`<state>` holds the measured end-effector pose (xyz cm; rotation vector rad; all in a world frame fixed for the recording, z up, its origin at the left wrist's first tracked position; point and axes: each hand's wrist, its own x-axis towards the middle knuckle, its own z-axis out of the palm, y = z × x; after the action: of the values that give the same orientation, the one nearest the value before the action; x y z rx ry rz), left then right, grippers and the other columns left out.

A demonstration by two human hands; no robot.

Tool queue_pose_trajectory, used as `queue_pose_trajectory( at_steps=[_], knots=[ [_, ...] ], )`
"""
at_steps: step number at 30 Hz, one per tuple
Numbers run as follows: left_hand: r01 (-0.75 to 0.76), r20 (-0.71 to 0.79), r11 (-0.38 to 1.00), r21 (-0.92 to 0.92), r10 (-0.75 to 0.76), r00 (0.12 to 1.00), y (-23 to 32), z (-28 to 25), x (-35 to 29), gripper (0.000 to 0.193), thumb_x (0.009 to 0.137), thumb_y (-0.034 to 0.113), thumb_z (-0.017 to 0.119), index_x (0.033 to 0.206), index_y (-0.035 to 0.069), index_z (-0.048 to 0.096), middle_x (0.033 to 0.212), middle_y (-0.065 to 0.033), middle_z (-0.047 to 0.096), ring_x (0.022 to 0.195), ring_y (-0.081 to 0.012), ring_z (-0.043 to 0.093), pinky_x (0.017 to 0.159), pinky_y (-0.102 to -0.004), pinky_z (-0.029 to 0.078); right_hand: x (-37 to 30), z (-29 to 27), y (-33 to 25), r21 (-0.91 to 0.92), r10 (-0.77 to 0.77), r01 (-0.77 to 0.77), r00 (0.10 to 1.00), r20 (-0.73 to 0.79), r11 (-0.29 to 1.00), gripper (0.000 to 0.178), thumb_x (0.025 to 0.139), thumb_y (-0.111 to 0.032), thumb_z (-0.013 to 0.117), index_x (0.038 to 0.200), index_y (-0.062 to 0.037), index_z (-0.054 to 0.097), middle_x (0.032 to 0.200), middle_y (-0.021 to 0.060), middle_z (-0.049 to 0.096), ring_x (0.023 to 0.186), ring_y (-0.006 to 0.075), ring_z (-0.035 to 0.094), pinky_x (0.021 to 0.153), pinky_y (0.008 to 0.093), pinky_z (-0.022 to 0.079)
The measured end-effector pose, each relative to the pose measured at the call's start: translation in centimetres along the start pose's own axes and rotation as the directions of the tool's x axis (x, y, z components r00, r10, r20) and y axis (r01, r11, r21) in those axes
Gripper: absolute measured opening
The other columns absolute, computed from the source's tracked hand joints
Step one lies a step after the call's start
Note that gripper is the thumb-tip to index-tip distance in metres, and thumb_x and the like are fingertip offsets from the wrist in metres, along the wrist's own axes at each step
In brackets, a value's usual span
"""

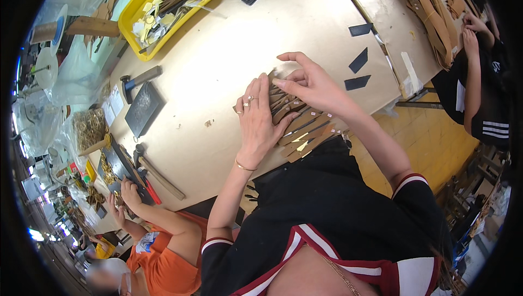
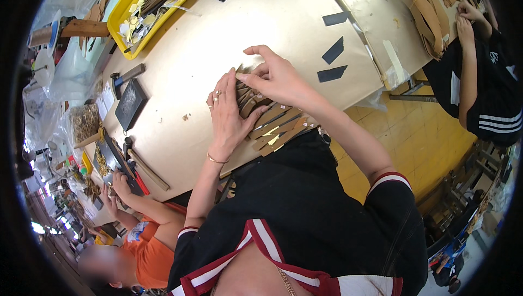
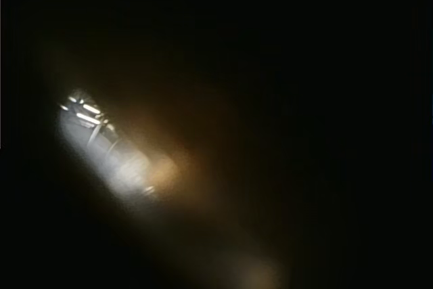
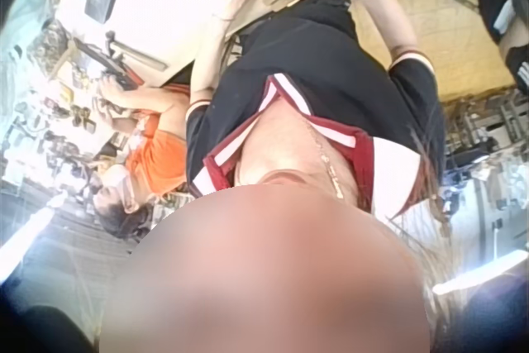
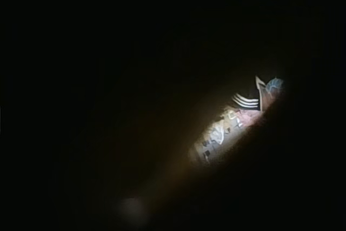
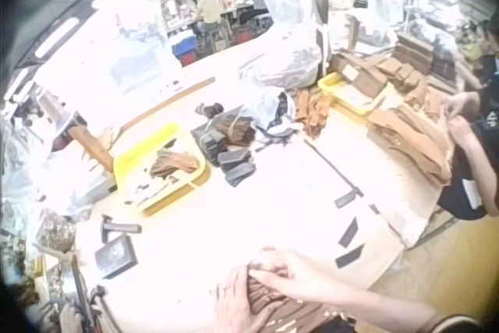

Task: The person repeatedly picks up small leather straps and dark rectangular inserts, aligns them, and uses a hammer to tap the inserts into place on a metal block. The person then gathers the finished straps into a bundle and hands them to a coworker.

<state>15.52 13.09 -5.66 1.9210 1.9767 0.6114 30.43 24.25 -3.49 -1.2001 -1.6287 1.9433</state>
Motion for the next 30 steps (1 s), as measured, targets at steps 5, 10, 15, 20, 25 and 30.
queue_pose_trajectory(
  at_steps=[5,10,15,20,25,30],
  knots=[
    [0.041,-0.004,0.996,-0.080,-0.041,0.999,-0.1,0.2,0.0,0.083,0.069,0.023,0.085,0.138,0.005,0.043,0.146,-0.0177,0.042,0.137,-0.0322,0.038,0.108,-0.0467,0.026,-1.0,-0.3,-0.8,0.059,-0.065,0.059,0.992,0.106,0.997,0.059,0.096,-0.022,0.064,0.144,-0.0012,0.037,0.091,0.0140,0.070,0.085,0.0130,0.065,0.073,0.0277,0.053],
    [0.034,-0.194,0.997,-0.072,-0.047,0.980,-0.6,0.7,-0.4,0.059,0.065,0.013,0.082,0.116,0.006,0.053,0.140,-0.0163,0.047,0.131,-0.0333,0.043,0.105,-0.0480,0.029,-0.3,-1.0,-1.6,0.160,-0.036,0.000,0.975,0.221,0.987,0.046,0.097,-0.024,0.062,0.135,0.0000,0.049,0.092,0.0120,0.071,0.086,0.0131,0.066,0.072,0.0278,0.054],
    [0.028,-0.155,0.983,-0.181,-0.057,0.986,-1.7,0.1,-0.3,0.053,0.068,0.012,0.081,0.113,0.003,0.054,0.139,-0.0154,0.048,0.126,-0.0330,0.046,0.103,-0.0471,0.031,3.1,-1.5,-1.9,-0.228,-0.035,0.041,0.999,0.028,0.973,0.040,0.097,-0.032,0.062,0.119,0.0012,0.063,0.094,0.0103,0.071,0.082,0.0142,0.067,0.071,0.0290,0.054],
    [0.047,-0.126,0.976,-0.214,-0.075,0.989,-1.6,-0.3,0.2,0.048,0.069,0.012,0.081,0.108,0.003,0.053,0.141,-0.0183,0.046,0.126,-0.0327,0.046,0.101,-0.0454,0.032,4.5,-0.5,-1.9,-0.176,0.040,0.008,0.963,0.267,0.984,0.044,0.095,-0.034,0.066,0.118,0.0038,0.064,0.091,0.0131,0.070,0.082,0.0149,0.068,0.073,0.0274,0.054],
    [0.012,-0.248,0.994,-0.106,-0.038,0.968,-1.5,0.0,-0.2,0.050,0.065,0.018,0.084,0.104,0.005,0.055,0.140,-0.0171,0.046,0.124,-0.0359,0.047,0.103,-0.0461,0.031,5.1,0.4,-1.5,-0.304,-0.077,0.121,0.985,0.153,0.945,0.029,0.092,-0.013,0.067,0.112,0.0062,0.067,0.088,0.0114,0.071,0.079,0.0142,0.070,0.076,0.0270,0.055],
    [-0.094,-0.429,0.993,-0.075,0.053,0.902,-1.9,0.4,-1.0,0.047,0.066,0.013,0.083,0.101,0.006,0.053,0.137,-0.0198,0.050,0.124,-0.0347,0.047,0.102,-0.0439,0.034,4.8,-1.0,-0.4,-0.201,-0.135,0.137,0.991,0.021,0.970,0.024,0.091,-0.009,0.066,0.109,0.0065,0.067,0.084,0.0087,0.070,0.077,0.0127,0.069,0.076,0.0258,0.055]
  ],
)
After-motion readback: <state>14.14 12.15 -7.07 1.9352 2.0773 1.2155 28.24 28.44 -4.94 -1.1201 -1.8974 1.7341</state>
